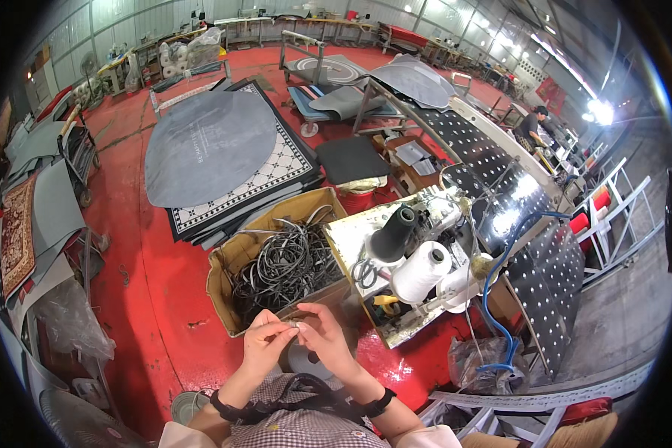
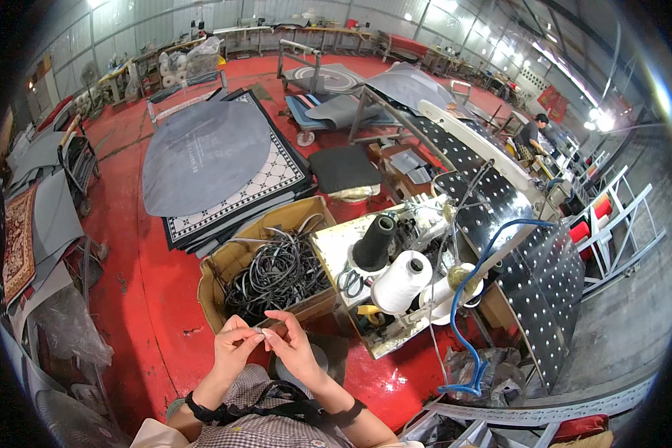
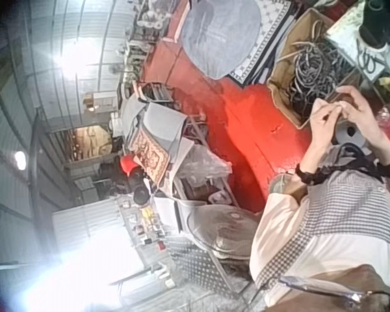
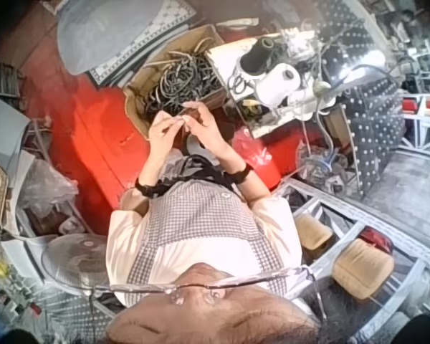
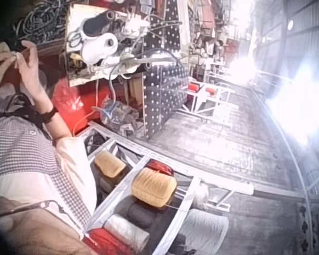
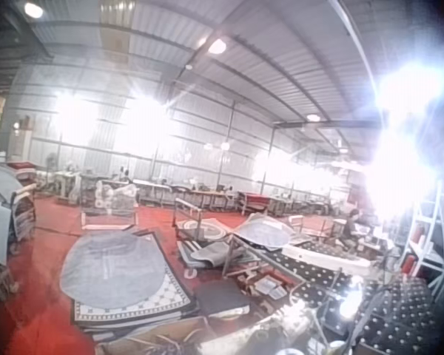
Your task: The recorder retrieves a spool of grey thread from a shelf and threads an overlock industrial sewing machine.
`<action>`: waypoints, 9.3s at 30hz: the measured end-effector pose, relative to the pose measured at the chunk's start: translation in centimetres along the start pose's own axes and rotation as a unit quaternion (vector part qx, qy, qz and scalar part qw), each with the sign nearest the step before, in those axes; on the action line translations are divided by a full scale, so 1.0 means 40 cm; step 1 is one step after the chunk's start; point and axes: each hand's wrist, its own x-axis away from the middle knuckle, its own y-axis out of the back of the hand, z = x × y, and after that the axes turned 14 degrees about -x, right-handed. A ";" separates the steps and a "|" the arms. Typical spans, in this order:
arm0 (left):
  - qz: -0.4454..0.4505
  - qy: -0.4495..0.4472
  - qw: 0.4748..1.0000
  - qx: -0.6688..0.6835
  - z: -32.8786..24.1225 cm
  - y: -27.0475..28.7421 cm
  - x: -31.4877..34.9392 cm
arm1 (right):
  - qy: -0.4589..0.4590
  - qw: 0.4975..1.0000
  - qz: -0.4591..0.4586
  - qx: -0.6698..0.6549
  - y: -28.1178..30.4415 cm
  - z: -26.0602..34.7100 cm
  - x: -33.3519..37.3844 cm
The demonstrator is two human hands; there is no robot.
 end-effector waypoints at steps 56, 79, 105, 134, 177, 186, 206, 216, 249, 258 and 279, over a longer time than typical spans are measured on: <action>0.109 0.089 0.976 0.164 -0.018 0.025 0.049 | -0.039 0.998 -0.040 -0.033 -0.023 0.030 0.071; 0.101 0.083 0.985 0.109 -0.021 0.023 0.039 | 0.005 0.997 -0.066 0.034 -0.006 0.012 0.054; 0.199 0.087 0.974 -0.068 -0.009 0.028 0.037 | -0.029 0.985 -0.110 -0.133 0.088 0.044 -0.111; 0.280 0.085 0.898 0.329 -0.049 -0.066 0.000 | -0.115 0.936 -0.225 -0.246 0.315 -0.124 0.207; 0.313 0.112 0.926 0.180 -0.144 -0.051 0.042 | 0.072 0.994 -0.033 0.079 0.092 0.133 0.216; 0.227 0.124 0.937 0.234 -0.132 -0.044 0.045 | 0.127 0.991 -0.043 0.005 0.087 0.137 0.218; 0.173 0.134 0.944 0.247 -0.107 -0.056 0.053 | 0.126 0.988 0.035 0.082 0.045 0.135 0.227; 0.152 0.175 0.908 0.350 -0.077 -0.064 0.065 | 0.132 0.982 0.081 0.112 0.042 0.136 0.236; 0.215 0.215 0.853 0.423 -0.090 -0.074 0.044 | -0.083 0.983 0.088 0.136 0.065 0.103 0.255; 0.213 0.146 0.961 0.100 -0.055 -0.073 0.036 | 0.128 0.909 0.102 0.383 0.061 0.129 0.249; 0.183 0.008 0.983 -0.025 -0.117 -0.088 0.040 | 0.263 0.842 0.037 0.470 0.065 0.178 0.175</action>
